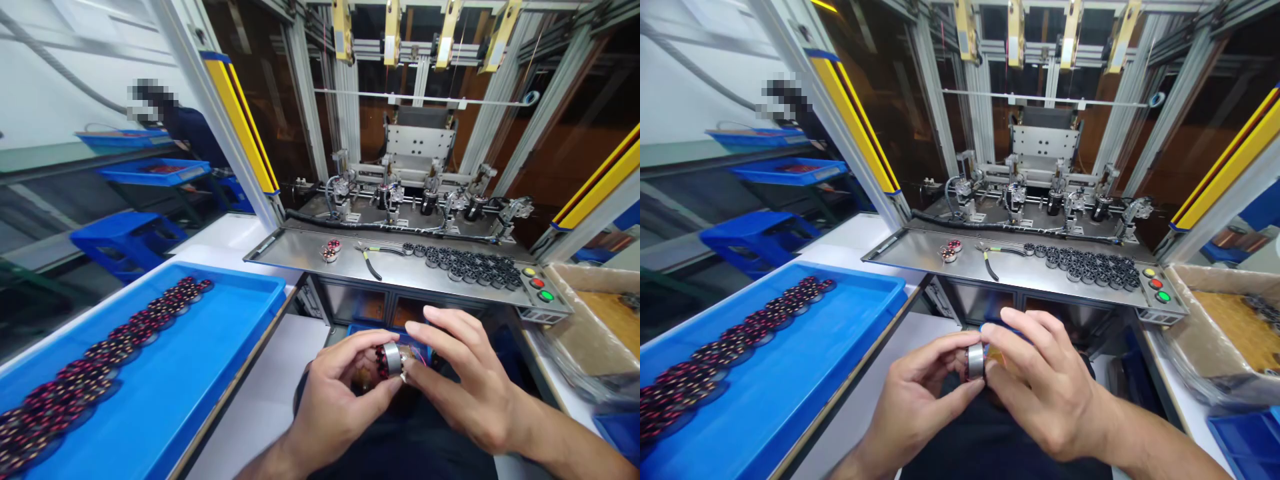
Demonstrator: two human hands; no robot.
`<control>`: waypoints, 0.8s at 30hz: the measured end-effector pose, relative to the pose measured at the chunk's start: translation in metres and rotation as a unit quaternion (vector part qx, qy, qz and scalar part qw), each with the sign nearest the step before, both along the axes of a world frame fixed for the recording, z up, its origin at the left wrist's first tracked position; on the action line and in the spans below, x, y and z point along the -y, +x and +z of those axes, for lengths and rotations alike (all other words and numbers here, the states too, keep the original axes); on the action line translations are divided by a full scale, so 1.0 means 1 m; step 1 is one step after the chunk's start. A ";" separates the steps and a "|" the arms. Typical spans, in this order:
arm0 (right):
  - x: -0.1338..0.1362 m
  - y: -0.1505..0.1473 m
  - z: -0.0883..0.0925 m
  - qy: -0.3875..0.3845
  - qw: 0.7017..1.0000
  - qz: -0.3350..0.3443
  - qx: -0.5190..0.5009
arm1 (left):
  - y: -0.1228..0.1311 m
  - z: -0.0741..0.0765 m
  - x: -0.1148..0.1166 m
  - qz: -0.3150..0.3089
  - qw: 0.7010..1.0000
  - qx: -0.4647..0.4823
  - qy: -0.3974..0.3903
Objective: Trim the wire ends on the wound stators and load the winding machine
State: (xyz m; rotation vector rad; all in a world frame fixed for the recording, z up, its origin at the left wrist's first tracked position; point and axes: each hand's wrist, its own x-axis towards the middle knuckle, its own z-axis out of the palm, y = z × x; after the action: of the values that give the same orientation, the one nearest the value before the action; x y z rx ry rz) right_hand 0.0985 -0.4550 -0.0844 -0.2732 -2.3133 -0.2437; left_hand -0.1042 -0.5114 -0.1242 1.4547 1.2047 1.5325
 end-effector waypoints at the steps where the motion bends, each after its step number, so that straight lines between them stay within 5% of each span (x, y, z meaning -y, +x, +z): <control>1: -0.003 -0.001 -0.001 0.005 1.000 -0.006 0.007 | 0.001 0.001 0.000 -0.013 1.000 0.023 -0.012; 8: -0.009 -0.004 -0.004 -0.063 0.998 0.030 -0.002 | 0.001 -0.001 -0.001 -0.156 0.956 0.231 -0.091; 15: -0.017 0.004 -0.004 -0.156 0.986 0.054 -0.012 | -0.011 -0.009 0.005 -0.064 0.980 0.187 -0.029; 18: -0.059 -0.010 -0.008 -0.234 0.972 0.013 -0.014 | -0.022 -0.017 0.009 0.035 0.987 0.153 0.021; 21: -0.121 -0.052 -0.021 -0.265 0.950 -0.157 0.051 | -0.029 -0.022 0.013 0.095 0.986 0.124 0.053; 24: -0.173 -0.101 -0.042 -0.281 0.929 -0.213 0.108 | -0.032 -0.021 0.017 0.129 0.984 0.087 0.090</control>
State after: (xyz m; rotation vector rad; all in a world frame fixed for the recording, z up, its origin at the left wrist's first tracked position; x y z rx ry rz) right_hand -0.0021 -0.2817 -0.1261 -1.0905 -2.4760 0.2005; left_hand -0.1361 -0.5282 -0.1450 1.2807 1.2099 1.9469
